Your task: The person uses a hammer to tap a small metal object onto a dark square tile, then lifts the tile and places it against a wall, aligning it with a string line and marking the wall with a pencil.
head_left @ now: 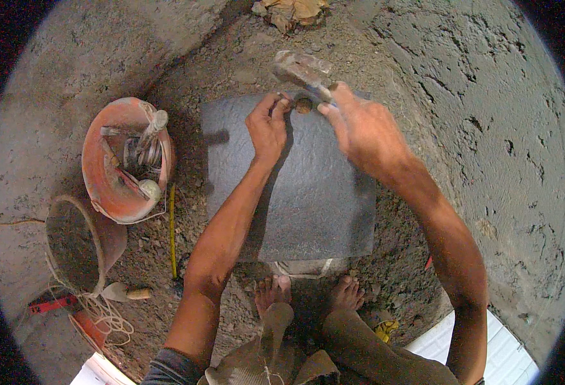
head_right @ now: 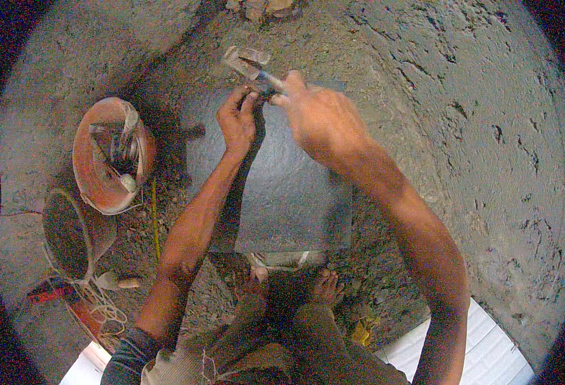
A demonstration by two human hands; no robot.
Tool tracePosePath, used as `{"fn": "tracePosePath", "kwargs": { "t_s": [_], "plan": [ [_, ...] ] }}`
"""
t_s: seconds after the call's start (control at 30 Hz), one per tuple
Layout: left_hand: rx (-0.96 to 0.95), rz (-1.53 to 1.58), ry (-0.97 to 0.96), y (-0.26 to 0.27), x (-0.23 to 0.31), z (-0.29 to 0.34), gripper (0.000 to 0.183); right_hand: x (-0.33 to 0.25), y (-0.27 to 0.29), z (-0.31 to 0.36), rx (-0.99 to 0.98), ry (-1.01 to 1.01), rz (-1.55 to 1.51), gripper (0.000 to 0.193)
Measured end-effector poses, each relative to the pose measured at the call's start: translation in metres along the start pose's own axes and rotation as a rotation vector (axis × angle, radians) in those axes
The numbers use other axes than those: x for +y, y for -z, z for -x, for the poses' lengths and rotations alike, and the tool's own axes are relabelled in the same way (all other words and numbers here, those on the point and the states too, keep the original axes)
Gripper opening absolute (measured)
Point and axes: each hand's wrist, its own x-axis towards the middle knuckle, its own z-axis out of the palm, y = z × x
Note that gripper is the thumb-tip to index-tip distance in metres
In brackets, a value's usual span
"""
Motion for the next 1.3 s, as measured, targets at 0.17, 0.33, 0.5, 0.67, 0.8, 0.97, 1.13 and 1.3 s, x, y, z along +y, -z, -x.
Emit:
{"fn": "tracePosePath", "kwargs": {
  "t_s": [0.17, 0.33, 0.5, 0.67, 0.8, 0.97, 1.13, 1.3],
  "plan": [
    [-0.023, -0.037, 0.009, 0.0, -0.007, 0.0, 0.013, 0.011, -0.014, -0.003, -0.063, 0.06, 0.069, 0.027],
    [-0.02, -0.113, -0.025, 0.0, -0.003, -0.001, 0.011, 0.017, -0.016, 0.0, -0.074, 0.051, 0.078, 0.027],
    [0.095, 0.137, 0.133, -0.002, 0.003, -0.002, 0.01, 0.006, -0.008, 0.001, -0.092, -0.017, 0.035, 0.031],
    [0.029, 0.021, 0.07, -0.002, -0.003, -0.003, 0.01, 0.014, -0.012, 0.002, -0.081, 0.001, 0.048, 0.03],
    [0.04, 0.004, 0.06, -0.004, -0.003, -0.002, 0.01, 0.017, -0.015, 0.005, -0.029, 0.025, 0.019, 0.024],
    [0.037, 0.02, 0.057, -0.004, 0.001, -0.001, 0.011, 0.014, -0.011, 0.005, -0.067, -0.024, 0.02, 0.025],
    [0.026, 0.029, 0.025, -0.004, -0.004, -0.001, 0.012, 0.012, -0.015, 0.005, -0.003, 0.019, 0.017, 0.025],
    [-0.056, -0.116, -0.025, 0.002, -0.011, 0.0, 0.012, 0.015, -0.023, 0.0, -0.091, 0.032, 0.085, 0.028]
  ]
}}
